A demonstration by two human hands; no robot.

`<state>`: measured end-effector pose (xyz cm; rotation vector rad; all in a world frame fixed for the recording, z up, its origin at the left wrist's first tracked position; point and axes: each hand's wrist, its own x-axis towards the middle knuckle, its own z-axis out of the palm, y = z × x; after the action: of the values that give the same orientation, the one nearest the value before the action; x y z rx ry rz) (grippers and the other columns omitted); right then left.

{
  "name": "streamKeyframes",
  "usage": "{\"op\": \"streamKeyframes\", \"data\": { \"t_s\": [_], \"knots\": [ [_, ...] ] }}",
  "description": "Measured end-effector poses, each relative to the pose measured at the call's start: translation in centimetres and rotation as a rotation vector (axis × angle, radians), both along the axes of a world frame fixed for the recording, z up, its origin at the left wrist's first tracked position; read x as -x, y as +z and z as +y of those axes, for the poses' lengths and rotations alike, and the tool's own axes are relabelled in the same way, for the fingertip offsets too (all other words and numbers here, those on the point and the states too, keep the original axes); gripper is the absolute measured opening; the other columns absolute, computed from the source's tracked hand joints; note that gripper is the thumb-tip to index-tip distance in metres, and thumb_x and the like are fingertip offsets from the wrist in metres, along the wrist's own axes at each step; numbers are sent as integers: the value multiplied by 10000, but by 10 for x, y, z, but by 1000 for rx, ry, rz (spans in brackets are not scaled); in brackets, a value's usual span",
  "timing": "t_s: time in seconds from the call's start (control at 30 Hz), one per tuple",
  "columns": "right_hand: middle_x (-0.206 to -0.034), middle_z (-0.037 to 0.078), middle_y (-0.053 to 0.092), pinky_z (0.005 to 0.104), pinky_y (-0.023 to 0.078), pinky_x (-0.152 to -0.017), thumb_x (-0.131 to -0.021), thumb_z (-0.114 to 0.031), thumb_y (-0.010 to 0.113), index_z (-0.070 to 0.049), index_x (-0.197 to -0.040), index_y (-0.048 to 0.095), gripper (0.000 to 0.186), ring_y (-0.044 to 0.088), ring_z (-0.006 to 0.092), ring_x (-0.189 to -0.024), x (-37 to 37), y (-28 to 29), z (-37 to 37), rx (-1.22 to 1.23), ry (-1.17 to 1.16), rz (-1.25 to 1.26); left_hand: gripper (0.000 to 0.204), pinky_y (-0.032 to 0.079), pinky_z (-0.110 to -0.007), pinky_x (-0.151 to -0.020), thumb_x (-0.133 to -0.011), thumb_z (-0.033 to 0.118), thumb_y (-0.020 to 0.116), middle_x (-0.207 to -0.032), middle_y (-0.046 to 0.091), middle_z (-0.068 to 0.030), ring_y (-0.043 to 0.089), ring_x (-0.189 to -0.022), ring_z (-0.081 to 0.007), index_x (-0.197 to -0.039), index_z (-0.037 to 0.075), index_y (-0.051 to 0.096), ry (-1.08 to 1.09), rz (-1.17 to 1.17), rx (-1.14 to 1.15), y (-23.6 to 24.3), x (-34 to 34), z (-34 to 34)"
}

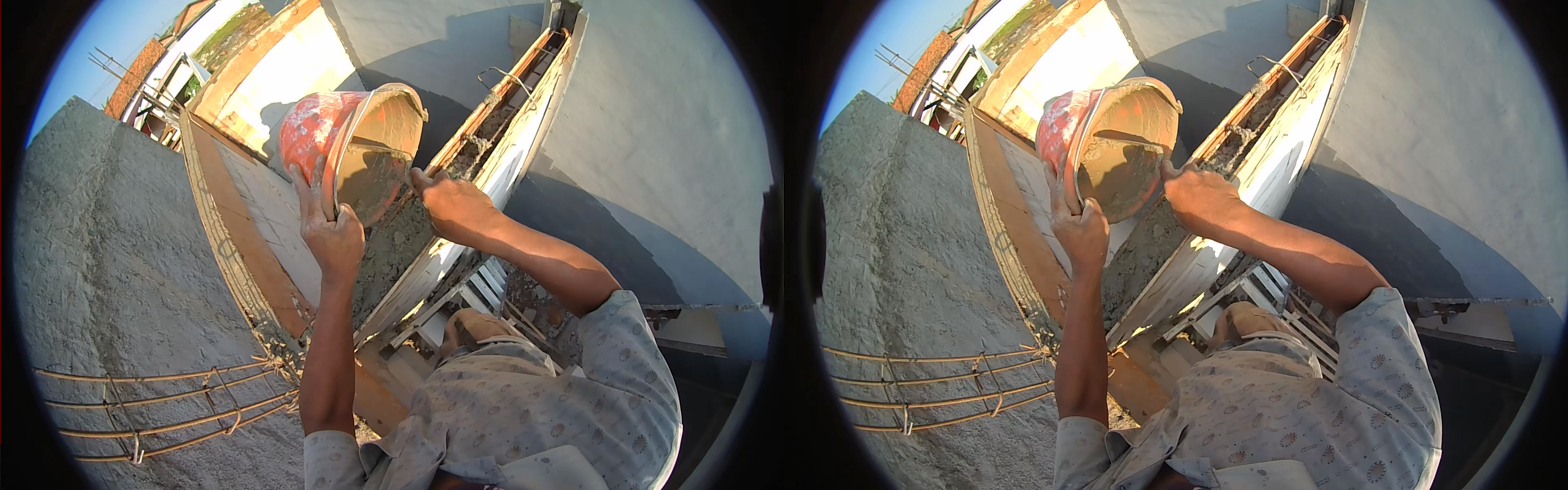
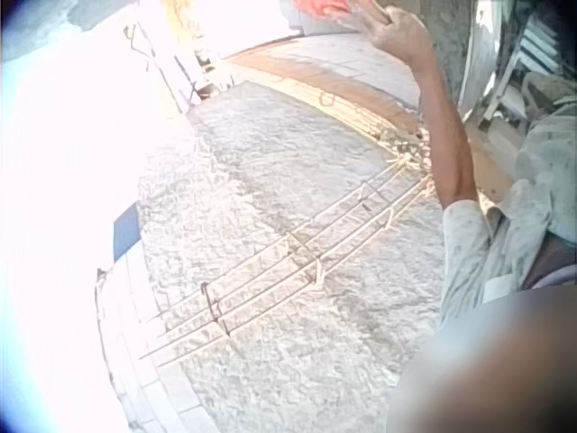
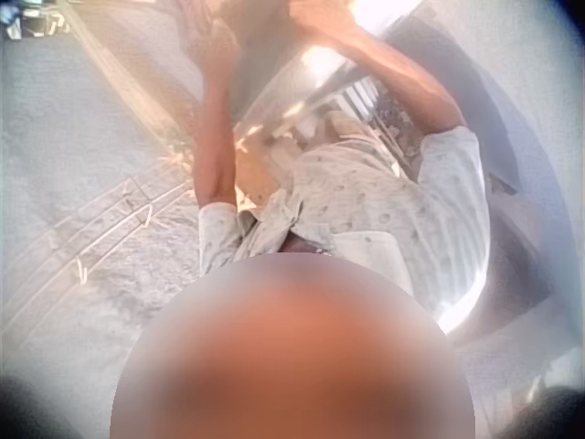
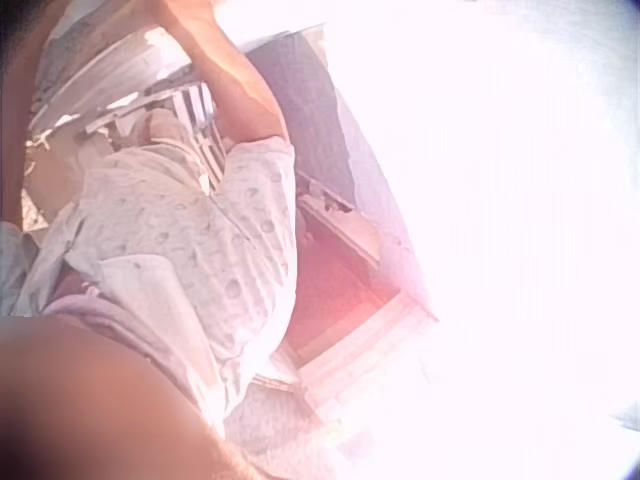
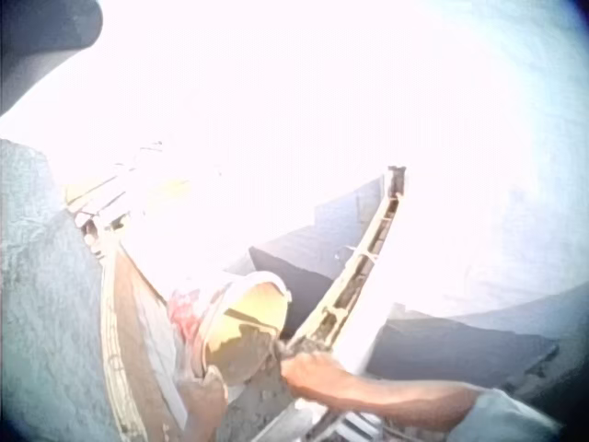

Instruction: Pouring concrete into a wooden form using a trowel and bucket, then climbing down a ladder.

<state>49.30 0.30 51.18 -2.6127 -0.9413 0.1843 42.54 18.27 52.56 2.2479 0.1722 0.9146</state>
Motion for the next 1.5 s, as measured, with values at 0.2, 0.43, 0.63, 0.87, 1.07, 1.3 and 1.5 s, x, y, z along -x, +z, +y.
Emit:
{"op": "streamKeyframes", "data": {
  "t_s": [0.2, 0.43, 0.63, 0.87, 1.07, 1.3, 1.5],
  "knots": [
    [-772, 115, 628, 287, 473, -406, -930, -209, 592, -26, -1352, 484, 472, 575, 150, -498, 5, -36, -26, -846, 84, 1309, 582, 482, -385, -975, -766, -111, 477, -1304, 559, -215, 591, -1169, -312, -1345, -53, 486, 70, 150, 554, -31, -11, 27],
    [-743, 119, 596, 250, 409, -322, -961, -272, 535, -28, -1344, 460, 460, 512, 133, -414, 19, -71, -95, -1843, 20, 1696, 288, 565, -323, -597, -811, 16, 581, -950, 600, -141, 625, -675, -201, -1078, -85, 545, 112, 63, 1174, -66, 8, 89],
    [-775, 176, 647, 392, 540, -581, -871, -123, 571, -29, -1334, 505, 477, 640, 293, -611, -72, -61, -161, -452, -446, 146, 230, 533, -329, -517, -822, 57, 604, -837, 554, -98, 569, -577, -186, -1012, -55, 539, 249, 60, 1210, -52, 28, 86],
    [-1062, 257, 590, 479, 551, -793, -831, -30, 527, -111, -1478, 329, 681, 654, 426, -856, -50, -125, -139, 42, -323, -128, 165, 608, -343, -552, -843, 41, 560, -867, 559, -103, 581, -625, -168, -985, -42, 540, 230, -74, 1127, -34, 42, 80],
    [-1022, 210, 597, 440, 549, -699, -881, -78, 583, -72, -1464, 359, 624, 665, 364, -802, 95, -73, -63, 28, -30, 230, 168, 618, -382, -653, -871, 50, 549, -866, 569, -99, 623, -742, -185, -1008, -48, 544, 198, -180, 1187, -27, 57, 107],
    [-800, 49, 649, 277, 496, -455, -945, -253, 606, -10, -1268, 597, 404, 620, 111, -587, 52, -42, -60, -461, -145, 1228, 192, 606, -361, -664, -873, 67, 561, -938, 600, -122, 628, -770, -193, -1020, -55, 543, 220, -282, 1082, 28, 65, 75],
    [-729, 54, 588, 248, 480, -419, -889, -297, 691, 29, -1090, 570, 401, 590, 119, -541, 6, -42, -164, -874, -582, 737, 336, 557, -289, -634, -836, 7, 556, -970, 603, -72, 617, -756, -134, -1165, -38, 501, 161, -130, 1180, -1, 94, 80]
  ]
}}
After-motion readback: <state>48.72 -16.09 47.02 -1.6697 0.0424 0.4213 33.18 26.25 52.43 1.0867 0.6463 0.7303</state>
